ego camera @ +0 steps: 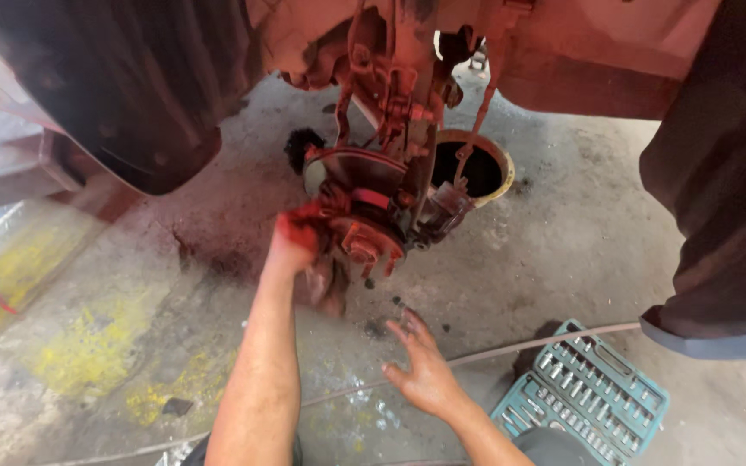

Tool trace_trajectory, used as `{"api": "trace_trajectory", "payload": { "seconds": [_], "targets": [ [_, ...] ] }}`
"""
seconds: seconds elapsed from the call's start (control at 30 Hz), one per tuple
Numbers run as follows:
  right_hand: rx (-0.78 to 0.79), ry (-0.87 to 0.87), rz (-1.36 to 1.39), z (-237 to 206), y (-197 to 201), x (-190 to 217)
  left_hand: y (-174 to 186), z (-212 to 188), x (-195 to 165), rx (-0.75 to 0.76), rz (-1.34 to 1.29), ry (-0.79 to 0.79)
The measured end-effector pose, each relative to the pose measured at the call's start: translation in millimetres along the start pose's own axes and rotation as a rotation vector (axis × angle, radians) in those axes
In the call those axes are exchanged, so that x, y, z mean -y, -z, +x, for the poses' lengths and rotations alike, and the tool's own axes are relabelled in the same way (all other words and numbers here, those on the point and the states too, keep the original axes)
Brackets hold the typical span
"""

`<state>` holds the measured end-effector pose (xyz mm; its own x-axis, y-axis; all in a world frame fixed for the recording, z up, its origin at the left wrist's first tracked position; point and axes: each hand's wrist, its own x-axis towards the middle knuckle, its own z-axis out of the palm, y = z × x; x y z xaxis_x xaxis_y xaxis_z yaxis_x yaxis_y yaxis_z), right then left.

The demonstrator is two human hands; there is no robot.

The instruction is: The person kneels beside a raised vehicle and cleans brake components by hand. They handle the brake disc and caliper bracket, wipe the disc and hub surfaces with a rag, and rub down the rusty hub and surrounding parts, repositioning the rag as it becomes soiled.

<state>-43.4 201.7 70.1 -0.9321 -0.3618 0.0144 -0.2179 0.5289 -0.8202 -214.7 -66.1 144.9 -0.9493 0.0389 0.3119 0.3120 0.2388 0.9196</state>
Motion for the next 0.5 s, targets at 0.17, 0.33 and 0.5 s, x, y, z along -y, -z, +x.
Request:
{"api": "trace_trajectory", "payload": {
  "seconds": [0.17,0.33,0.5],
  "targets": [
    [-0.019,0.002,0.010,5,1,1,-15,6,-104,0.160,0.759,-0.310],
    [-0.043,0.038,-0.009,0,7,7,-66,-11,-156,0.315,1.507,-0.322],
    [-0.106,0.067,-0.042,-15,22,11,-52,3,-152,0.454,1.478,-0.476]
  ]
}}
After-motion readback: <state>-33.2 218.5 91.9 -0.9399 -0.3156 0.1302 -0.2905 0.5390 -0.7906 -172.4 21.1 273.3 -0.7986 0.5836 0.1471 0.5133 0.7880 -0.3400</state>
